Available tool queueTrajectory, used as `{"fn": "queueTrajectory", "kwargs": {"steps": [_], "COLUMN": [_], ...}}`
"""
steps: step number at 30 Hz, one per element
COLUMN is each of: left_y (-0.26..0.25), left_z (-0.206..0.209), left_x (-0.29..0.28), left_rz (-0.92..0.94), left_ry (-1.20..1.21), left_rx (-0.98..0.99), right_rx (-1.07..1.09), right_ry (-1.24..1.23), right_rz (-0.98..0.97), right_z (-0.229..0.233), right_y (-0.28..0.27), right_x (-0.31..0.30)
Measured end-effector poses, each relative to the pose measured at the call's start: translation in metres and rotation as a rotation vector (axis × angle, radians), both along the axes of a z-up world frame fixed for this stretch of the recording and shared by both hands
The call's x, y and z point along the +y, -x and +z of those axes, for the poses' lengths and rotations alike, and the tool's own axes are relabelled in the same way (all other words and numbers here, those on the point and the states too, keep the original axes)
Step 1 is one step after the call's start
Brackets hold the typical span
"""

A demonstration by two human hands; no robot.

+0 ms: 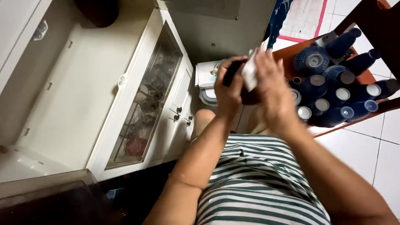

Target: The person wipes and cleans a brown wooden bowl and then a blue ceramic bowl using a white cloth.

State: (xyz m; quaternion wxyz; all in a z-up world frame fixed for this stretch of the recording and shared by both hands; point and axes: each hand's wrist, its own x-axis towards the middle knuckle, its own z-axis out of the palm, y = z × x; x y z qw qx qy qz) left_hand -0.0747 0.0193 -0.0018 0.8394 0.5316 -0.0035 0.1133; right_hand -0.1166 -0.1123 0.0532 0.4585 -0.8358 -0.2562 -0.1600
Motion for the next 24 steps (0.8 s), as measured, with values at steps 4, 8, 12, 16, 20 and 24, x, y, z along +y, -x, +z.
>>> {"fn": "queueTrajectory", "kwargs": {"steps": [4, 8, 12, 16, 20, 24], "left_y": [-0.003, 0.002, 0.012, 0.022, 0.028, 0.02], "left_z": [0.004, 0.003, 0.021, 0.022, 0.018, 0.016], "left_x": [-0.002, -0.002, 0.003, 0.003, 0.002, 0.003], "left_rz": [0.02, 0.01, -0.018, -0.07, -0.163, -0.15], "left_ry": [0.108, 0.098, -0.123, -0.151, -0.173, -0.164], "left_rx": [0.005, -0.057, -0.094, -0.143, -0.218, -0.186], "right_rx": [-0.044, -0.17, -0.006, 0.108, 0.756, 0.508], "right_ry": [0.169, 0.129, 0.109, 0.134, -0.393, -0.508], "right_rz": [-0.105, -0.084, -0.163, -0.153, -0.054, -0.095], "right_z": [-0.011, -0.005, 0.011, 0.021, 0.008, 0.016], "right_y": [0.034, 0.031, 0.006, -0.021, -0.045, -0.022], "right_x": [0.03, 0.029, 0.012, -0.006, -0.027, -0.006]}}
